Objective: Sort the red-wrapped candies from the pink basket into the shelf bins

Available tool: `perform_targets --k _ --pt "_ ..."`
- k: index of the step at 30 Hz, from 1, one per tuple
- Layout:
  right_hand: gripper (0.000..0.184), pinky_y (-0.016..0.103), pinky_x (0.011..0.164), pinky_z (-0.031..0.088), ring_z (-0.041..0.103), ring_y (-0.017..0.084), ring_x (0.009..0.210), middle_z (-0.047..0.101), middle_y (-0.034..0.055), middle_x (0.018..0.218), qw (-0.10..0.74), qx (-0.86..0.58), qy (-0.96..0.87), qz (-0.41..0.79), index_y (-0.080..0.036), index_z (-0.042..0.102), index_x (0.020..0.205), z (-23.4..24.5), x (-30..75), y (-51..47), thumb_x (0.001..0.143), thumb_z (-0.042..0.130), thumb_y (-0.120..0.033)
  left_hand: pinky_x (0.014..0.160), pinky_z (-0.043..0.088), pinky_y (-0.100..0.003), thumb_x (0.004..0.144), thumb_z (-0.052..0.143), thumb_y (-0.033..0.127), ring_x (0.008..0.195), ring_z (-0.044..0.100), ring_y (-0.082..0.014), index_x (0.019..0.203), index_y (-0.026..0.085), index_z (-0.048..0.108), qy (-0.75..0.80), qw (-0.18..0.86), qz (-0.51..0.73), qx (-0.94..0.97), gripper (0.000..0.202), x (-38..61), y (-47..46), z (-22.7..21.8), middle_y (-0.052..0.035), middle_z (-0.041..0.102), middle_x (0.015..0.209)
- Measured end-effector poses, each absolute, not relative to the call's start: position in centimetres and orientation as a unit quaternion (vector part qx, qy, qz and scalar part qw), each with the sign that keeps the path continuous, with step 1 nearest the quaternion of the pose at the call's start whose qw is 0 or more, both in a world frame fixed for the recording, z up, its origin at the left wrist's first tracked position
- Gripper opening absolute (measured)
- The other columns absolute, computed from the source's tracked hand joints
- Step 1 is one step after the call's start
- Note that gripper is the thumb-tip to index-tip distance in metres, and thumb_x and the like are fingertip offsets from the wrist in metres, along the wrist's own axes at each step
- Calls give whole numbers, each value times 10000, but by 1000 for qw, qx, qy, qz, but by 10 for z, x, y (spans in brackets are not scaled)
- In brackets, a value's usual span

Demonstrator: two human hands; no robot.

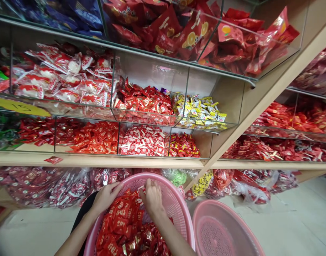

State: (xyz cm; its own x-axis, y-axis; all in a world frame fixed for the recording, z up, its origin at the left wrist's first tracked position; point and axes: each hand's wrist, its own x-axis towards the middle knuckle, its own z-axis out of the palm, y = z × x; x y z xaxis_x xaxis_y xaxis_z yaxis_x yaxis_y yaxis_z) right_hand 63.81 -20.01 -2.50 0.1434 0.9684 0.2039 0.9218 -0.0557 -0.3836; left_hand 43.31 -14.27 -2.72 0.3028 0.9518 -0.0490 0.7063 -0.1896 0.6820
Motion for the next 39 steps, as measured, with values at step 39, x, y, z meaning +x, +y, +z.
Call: perform_targets --k 39 --pt "633 438 937 470 499 286 1212 631 59 1157 581 -738 -216 267 -258 385 1380 -45 714 -342 845 425 -595 750 420 -256 891 360 526 836 635 -208 964 170 695 569 347 162 728 495 432 -129 -20 -67 702 884"
